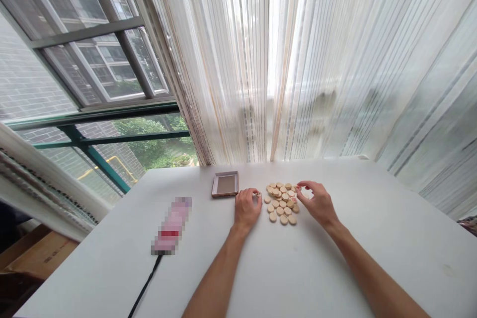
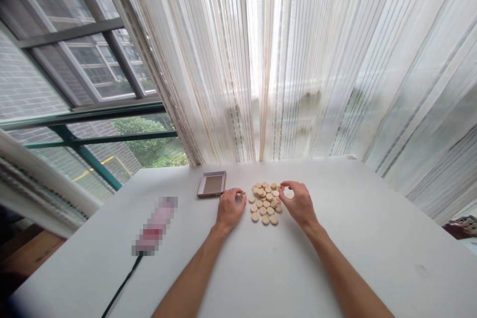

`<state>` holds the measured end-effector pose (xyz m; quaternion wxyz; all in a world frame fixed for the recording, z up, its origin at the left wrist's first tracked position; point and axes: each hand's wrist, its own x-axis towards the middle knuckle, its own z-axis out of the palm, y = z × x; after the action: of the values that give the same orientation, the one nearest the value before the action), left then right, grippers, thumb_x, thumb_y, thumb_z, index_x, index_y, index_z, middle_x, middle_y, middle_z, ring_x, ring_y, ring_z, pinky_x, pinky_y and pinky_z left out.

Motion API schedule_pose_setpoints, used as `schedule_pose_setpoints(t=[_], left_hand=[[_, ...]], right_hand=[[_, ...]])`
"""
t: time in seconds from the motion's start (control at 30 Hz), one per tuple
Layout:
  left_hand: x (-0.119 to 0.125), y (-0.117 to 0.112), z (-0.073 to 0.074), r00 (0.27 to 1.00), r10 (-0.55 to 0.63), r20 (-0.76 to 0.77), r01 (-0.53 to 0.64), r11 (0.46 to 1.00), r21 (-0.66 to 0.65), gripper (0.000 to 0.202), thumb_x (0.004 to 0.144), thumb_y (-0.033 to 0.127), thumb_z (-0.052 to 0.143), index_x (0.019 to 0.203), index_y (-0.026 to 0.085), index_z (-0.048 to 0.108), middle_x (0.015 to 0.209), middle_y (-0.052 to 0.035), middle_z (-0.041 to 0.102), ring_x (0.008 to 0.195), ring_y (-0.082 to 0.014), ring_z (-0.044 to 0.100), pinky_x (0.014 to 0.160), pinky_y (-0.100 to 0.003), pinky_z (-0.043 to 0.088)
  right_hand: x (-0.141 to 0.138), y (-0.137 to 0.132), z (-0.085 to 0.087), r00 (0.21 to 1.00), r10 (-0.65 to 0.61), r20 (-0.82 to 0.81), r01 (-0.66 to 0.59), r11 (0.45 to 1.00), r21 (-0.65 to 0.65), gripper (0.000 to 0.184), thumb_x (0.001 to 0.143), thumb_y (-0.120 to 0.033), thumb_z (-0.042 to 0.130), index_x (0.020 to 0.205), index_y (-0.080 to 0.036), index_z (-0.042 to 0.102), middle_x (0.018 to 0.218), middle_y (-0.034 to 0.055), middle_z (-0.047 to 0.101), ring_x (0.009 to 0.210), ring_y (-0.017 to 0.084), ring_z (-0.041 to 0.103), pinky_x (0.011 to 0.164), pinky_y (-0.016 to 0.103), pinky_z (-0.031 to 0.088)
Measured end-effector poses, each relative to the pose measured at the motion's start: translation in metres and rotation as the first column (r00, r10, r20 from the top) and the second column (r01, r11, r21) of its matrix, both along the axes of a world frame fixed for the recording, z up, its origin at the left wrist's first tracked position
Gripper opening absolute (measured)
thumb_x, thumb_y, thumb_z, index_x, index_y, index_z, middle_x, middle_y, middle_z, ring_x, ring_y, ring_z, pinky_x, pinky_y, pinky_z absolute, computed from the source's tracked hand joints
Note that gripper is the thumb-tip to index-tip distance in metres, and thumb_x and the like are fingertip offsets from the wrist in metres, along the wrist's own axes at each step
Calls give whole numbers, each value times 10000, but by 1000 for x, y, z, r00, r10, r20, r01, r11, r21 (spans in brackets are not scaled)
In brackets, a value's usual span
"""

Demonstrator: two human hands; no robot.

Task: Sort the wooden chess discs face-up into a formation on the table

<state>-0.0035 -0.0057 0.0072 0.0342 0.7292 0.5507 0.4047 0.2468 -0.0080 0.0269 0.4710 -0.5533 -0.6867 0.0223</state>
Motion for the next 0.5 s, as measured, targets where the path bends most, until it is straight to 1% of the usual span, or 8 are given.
schedule_pose_setpoints(t=[0.07,0.2,0.37,0.5], left_hand=[[-1,0,0,1000,14,-20,-14,1000,-2,112,861,182,620,966,220,617,930,-41,676,926,-240,608,863,-395,458],[0,-1,0,998,9,-56,-9,1000,-1,99,852,171,631,937,223,630,912,-35,680,928,-236,605,874,-394,451],[1,-1,0,997,-10,-73,10,1000,2,86,859,170,625,925,223,637,915,-44,680,935,-241,605,881,-404,456],[0,-2,3,997,-32,-69,33,999,9,88,884,184,598,958,218,631,964,-63,674,971,-250,606,901,-426,466]], right_hand=[[16,4,-3,1000,13,-5,-14,1000,-26,159,865,-356,621,959,-238,670,935,58,722,874,260,632,752,392,522],[35,6,-15,996,84,19,-82,993,-80,173,849,-396,637,942,-256,676,969,44,722,909,254,640,789,393,528],[40,4,-28,995,58,-75,-66,993,-101,219,878,-415,605,1005,-246,660,1028,62,707,944,250,651,834,404,539],[38,2,-30,995,79,-64,-85,991,-105,210,877,-413,606,997,-250,660,1032,58,706,984,255,640,860,408,536]])
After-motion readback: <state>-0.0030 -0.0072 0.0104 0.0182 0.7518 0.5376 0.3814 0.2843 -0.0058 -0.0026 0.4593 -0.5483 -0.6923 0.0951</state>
